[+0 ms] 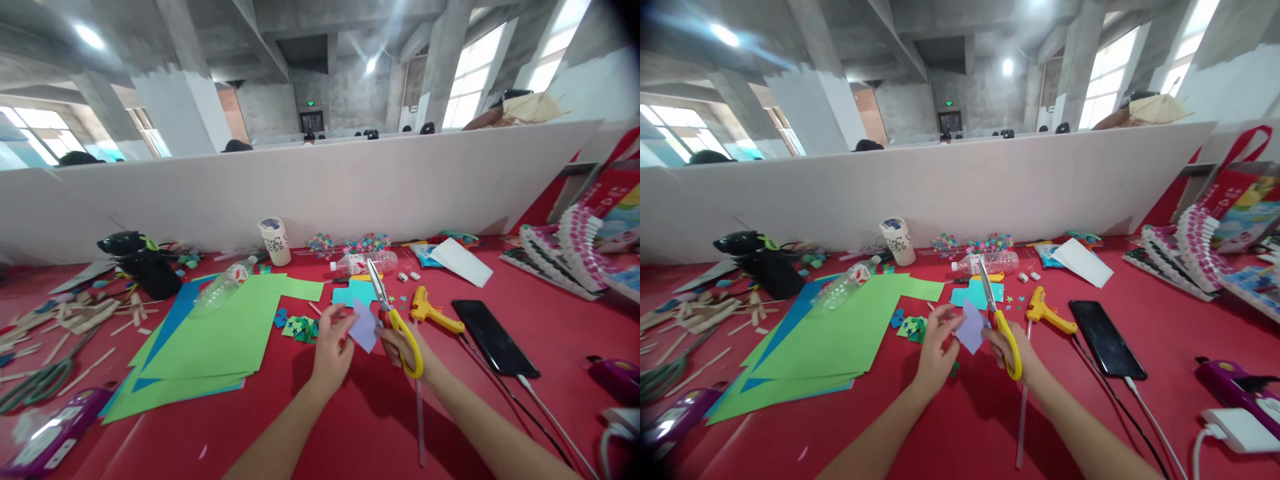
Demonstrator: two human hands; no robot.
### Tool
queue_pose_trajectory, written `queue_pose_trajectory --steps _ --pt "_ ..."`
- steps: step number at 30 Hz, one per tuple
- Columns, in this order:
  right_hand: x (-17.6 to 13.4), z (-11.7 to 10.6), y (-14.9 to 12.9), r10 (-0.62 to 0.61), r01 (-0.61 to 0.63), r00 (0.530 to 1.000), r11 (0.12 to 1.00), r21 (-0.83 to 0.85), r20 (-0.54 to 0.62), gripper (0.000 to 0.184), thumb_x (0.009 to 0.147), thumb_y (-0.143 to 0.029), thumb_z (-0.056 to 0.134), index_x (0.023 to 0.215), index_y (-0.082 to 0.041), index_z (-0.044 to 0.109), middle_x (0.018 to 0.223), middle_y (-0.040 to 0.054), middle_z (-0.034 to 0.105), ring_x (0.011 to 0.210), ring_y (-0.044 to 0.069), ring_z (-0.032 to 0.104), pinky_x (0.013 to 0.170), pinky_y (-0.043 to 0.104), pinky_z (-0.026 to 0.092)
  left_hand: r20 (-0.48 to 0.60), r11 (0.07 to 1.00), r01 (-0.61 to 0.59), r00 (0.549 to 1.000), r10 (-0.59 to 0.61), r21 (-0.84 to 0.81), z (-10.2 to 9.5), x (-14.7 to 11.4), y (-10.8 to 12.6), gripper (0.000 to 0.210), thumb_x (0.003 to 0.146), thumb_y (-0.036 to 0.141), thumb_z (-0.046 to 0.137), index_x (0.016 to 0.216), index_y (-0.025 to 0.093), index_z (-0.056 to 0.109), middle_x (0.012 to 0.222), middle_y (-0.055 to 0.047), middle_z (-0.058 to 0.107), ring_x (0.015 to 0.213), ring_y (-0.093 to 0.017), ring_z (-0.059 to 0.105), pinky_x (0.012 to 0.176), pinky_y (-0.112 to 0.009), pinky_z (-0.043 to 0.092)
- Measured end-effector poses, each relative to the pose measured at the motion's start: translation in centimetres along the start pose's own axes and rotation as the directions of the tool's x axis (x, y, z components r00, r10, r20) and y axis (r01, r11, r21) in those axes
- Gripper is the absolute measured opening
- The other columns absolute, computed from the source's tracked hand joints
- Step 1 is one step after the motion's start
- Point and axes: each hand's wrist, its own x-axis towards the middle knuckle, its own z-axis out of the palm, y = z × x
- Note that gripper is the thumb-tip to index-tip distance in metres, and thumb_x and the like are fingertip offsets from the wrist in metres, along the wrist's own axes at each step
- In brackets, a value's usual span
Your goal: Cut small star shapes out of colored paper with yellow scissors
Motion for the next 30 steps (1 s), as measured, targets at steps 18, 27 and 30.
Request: queue_pose_trajectory --steps 18,27,30 --pt "0.7 0.3 -1.3 -0.039 0.040 0.999 0.983 -0.178 0.009 0.037 0.070 -0.034 0.058 0.045 -0.020 0.035 0.027 -0.0103 0.034 0.023 0.006 0.038 0.029 0.016 0.026 0.444 0.574 0.692 0.721 -0.531 -0.438 -0.1 1.5 0.0 0.017 0.065 0.026 0.059 0.073 0.012 0.057 0.047 0.002 0.052 0.040 -0.006 0.045 0.042 -0.017 0.031" --pt "-0.1 0.0 -1.0 -0.039 0.039 0.999 0.992 -0.119 -0.002 0.032 0.072 -0.044 0.054 0.055 -0.021 0.039 0.030 -0.0114 0.034 0.023 0.006 0.034 0.028 0.017 0.028 0.435 0.533 0.679 0.734 -0.522 -0.505 1.5 0.4 -0.3 0.023 0.066 0.032 0.060 0.076 0.013 0.051 0.061 -0.002 0.061 0.045 -0.011 0.056 0.043 -0.020 0.038" --pt "-0.4 0.3 -1.1 -0.026 0.027 1.000 0.994 -0.107 0.008 0.028 0.071 -0.045 0.054 0.061 -0.021 0.043 0.030 -0.0122 0.035 0.023 0.006 0.035 0.029 0.018 0.030 0.447 0.556 0.684 0.730 -0.517 -0.473 0.9 0.3 -0.8 0.021 0.068 0.031 0.060 0.074 0.013 0.050 0.057 0.000 0.060 0.039 -0.009 0.052 0.041 -0.019 0.035"
